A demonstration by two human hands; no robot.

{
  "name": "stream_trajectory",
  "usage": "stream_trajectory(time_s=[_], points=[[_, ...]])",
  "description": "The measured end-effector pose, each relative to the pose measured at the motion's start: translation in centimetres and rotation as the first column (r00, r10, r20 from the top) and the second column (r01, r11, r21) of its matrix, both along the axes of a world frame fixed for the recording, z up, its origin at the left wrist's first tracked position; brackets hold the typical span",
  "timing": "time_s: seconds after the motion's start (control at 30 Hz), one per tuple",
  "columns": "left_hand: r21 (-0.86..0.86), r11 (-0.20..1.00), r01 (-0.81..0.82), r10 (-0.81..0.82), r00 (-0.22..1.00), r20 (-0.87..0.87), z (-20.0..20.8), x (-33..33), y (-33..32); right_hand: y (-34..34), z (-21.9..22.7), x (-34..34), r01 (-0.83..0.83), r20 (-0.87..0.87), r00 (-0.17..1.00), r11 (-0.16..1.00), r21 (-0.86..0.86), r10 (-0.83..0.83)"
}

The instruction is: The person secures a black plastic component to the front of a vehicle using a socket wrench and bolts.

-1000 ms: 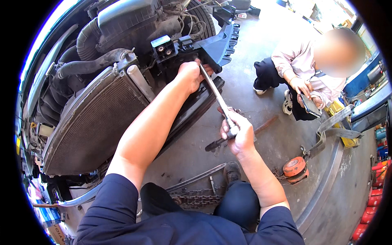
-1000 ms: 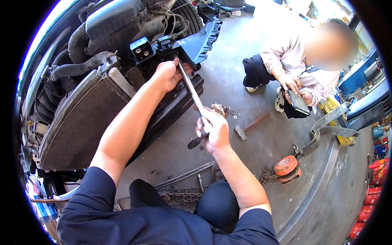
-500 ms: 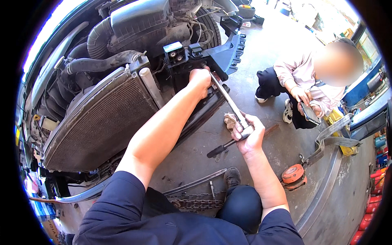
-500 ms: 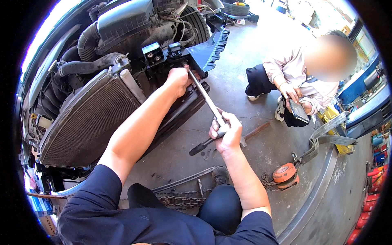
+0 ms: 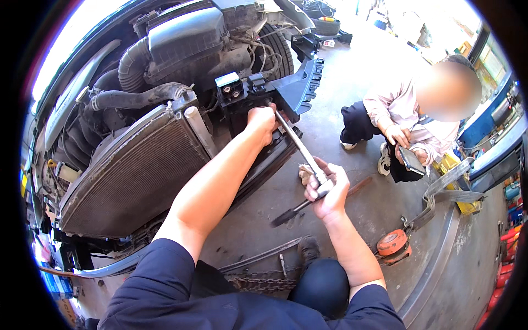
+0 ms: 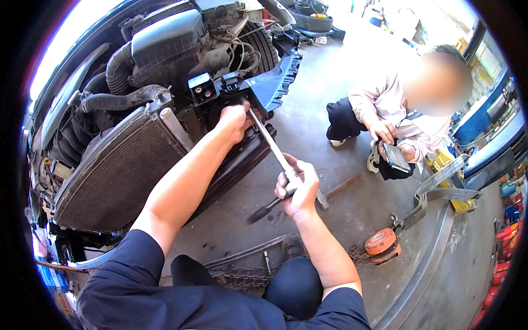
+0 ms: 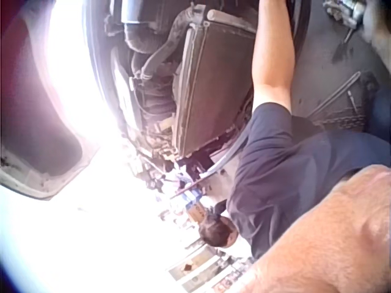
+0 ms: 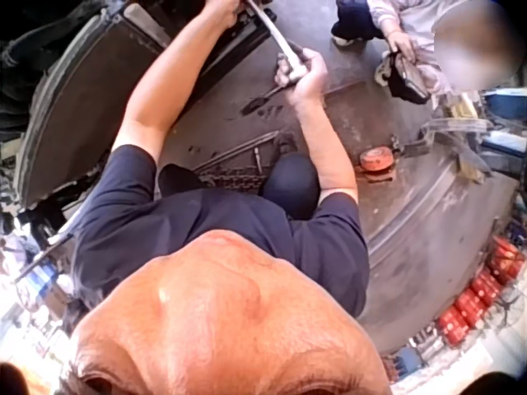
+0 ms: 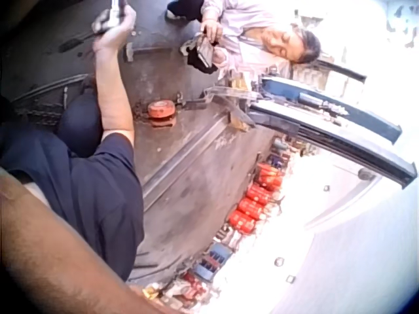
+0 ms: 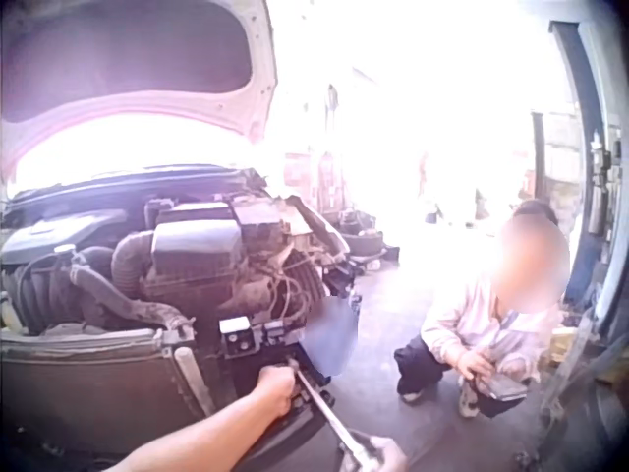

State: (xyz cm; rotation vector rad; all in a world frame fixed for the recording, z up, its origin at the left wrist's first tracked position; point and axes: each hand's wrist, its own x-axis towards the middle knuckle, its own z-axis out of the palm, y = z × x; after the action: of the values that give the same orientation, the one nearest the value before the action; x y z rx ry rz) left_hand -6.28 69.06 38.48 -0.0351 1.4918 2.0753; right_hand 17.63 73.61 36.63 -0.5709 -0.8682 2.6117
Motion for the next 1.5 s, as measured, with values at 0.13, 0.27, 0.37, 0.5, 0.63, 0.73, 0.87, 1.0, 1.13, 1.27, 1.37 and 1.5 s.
stream_trajectory(time_s=[0.13, 0.27, 0.37, 0.5, 0.63, 0.73, 0.87, 1.0, 1.13, 1.27, 1.37, 1.5], points=[[-0.016, 1.0, -0.002, 0.002, 1.0, -0.016, 0.2, 0.2, -0.1, -0.3, -1.1, -1.0, 0.233, -0.258, 0.947, -0.14, 0.962, -0.193], [0.02, 0.999, -0.03, 0.031, 0.999, -0.023, -0.3, 0.3, -0.1, 0.5, -1.0, 0.4, 0.046, 0.048, 0.992, 0.698, 0.715, -0.114], [-0.083, 0.997, -0.003, -0.006, 0.994, -0.112, -0.3, 0.2, 0.2, 0.6, -2.5, -0.2, 0.057, -0.042, 0.998, 0.996, 0.064, -0.055], [-0.036, 0.998, -0.044, 0.043, 0.999, -0.033, -0.6, -0.2, 0.1, 0.3, -1.5, -0.1, -0.014, -0.031, 0.999, 0.968, -0.25, 0.006], [0.018, 0.998, -0.068, 0.067, 0.997, 0.03, -0.4, 0.0, 0.0, -0.2, -1.1, -0.1, 0.108, -0.005, 0.993, 0.913, 0.394, -0.115], [0.002, 1.0, -0.03, 0.03, 0.999, 0.044, -0.4, -0.3, 0.2, 0.0, -1.4, -0.1, 0.195, -0.204, 0.966, -0.07, 0.978, -0.158], [-0.068, 0.996, -0.061, 0.056, 0.995, -0.077, -0.6, -0.5, 0.8, 2.0, -3.0, 0.0, 0.023, -0.054, 0.998, 0.995, -0.093, -0.028], [-0.031, 0.999, -0.037, 0.035, 0.998, -0.052, -0.5, -0.5, 0.5, 1.6, -2.0, -0.1, 0.109, -0.056, 0.992, 0.993, -0.049, -0.112], [0.065, 0.995, -0.076, 0.074, 0.997, 0.025, 0.0, -0.6, -0.1, -2.1, -2.5, -0.6, 0.259, -0.2, 0.962, 0.389, 0.884, -0.187], [0.043, 0.996, -0.075, 0.076, 0.997, -0.018, -0.2, -0.1, 0.1, -2.6, -4.0, -0.8, 0.302, -0.22, 0.945, 0.394, 0.868, -0.241], [0.018, 0.999, -0.043, 0.044, 0.999, -0.022, -0.2, -0.5, 0.0, -3.5, -4.5, -0.8, 0.264, -0.206, 0.958, 0.334, 0.905, -0.2], [0.002, 0.998, -0.063, 0.063, 0.995, -0.072, -0.5, -0.3, 0.1, -5.1, -4.7, -0.6, 0.269, -0.19, 0.963, 0.759, 0.592, -0.193]])
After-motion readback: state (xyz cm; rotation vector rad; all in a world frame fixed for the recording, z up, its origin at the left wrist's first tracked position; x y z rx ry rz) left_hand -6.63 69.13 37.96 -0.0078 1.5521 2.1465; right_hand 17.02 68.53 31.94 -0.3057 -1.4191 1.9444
